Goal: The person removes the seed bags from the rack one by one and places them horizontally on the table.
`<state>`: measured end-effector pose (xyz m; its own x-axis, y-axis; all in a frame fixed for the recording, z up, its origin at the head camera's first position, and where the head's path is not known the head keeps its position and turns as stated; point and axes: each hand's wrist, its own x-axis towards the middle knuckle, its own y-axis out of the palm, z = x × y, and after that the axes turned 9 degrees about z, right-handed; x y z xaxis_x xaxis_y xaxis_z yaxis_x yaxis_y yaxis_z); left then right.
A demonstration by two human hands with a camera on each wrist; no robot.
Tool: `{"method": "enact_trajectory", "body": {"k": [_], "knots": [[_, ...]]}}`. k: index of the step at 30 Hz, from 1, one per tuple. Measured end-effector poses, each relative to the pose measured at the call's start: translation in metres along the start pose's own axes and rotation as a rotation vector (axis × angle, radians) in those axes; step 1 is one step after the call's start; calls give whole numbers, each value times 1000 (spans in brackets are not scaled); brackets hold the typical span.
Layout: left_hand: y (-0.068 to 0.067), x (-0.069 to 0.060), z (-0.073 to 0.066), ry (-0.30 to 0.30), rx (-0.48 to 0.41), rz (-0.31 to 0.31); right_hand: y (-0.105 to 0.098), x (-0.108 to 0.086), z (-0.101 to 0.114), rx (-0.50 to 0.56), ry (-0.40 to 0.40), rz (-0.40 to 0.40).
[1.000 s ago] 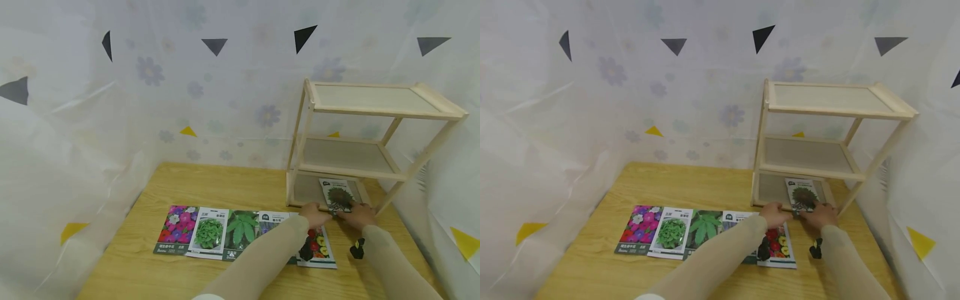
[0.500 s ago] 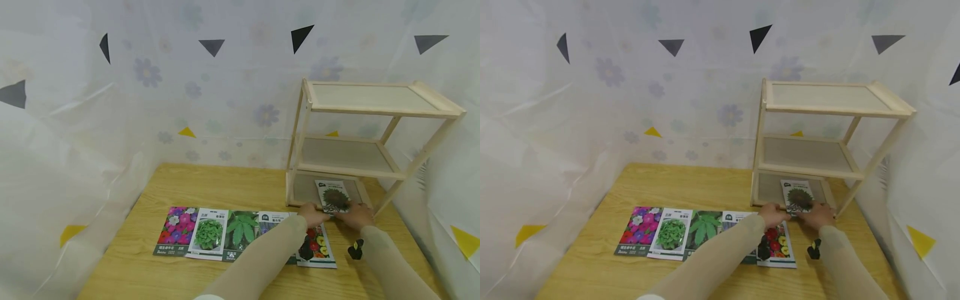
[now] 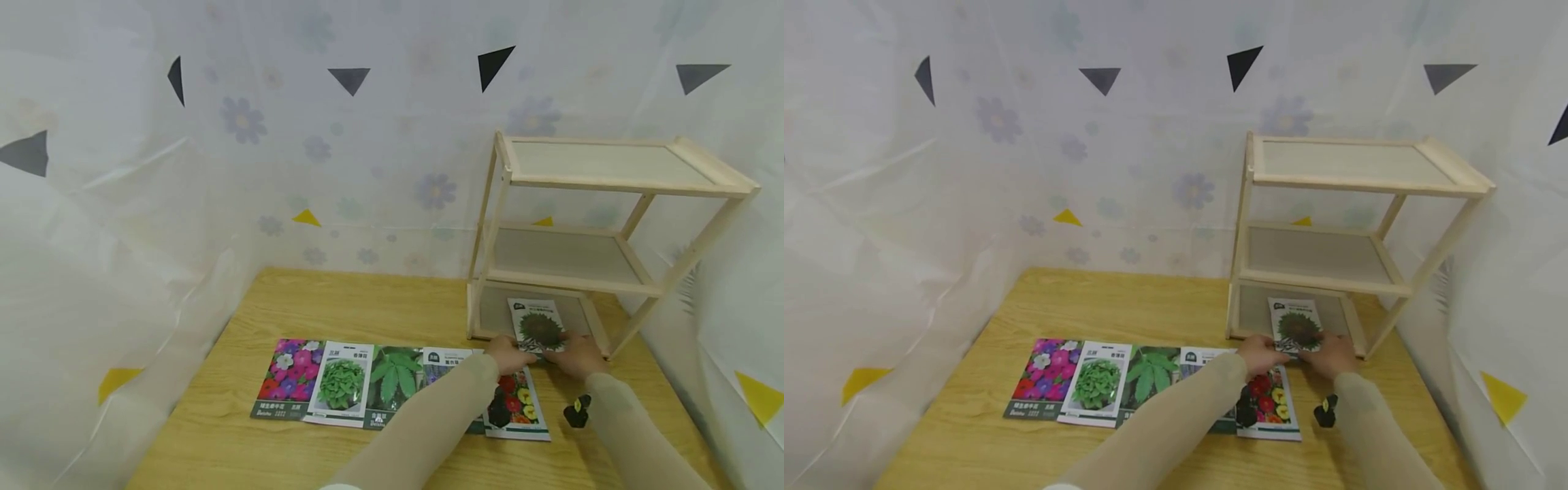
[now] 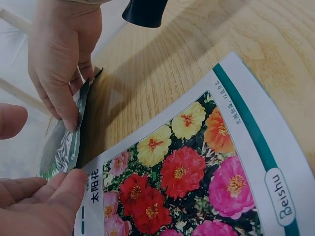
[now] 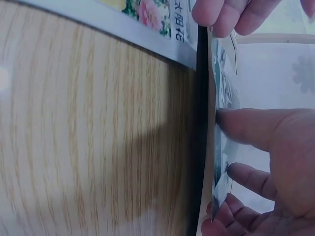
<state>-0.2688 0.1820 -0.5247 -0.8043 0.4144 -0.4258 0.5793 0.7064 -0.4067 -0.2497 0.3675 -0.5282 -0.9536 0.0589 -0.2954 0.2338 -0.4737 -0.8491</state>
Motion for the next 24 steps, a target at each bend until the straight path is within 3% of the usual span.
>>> {"method": "enact_trajectory", "body": {"k": [8,12,18,24], "knots": [[-2,-2,3,7,-40,-28,2,-1,1,8,-9,24],[-5,-2,4,-24,-159,-32,2,-1,1,14,-15,45],[-6,-2,4,-13,-288,-59,1,-2,2,51,-15,53],[-3,-4,4,6,-191,-84,2,-8,-2,115,-17,41]]}}
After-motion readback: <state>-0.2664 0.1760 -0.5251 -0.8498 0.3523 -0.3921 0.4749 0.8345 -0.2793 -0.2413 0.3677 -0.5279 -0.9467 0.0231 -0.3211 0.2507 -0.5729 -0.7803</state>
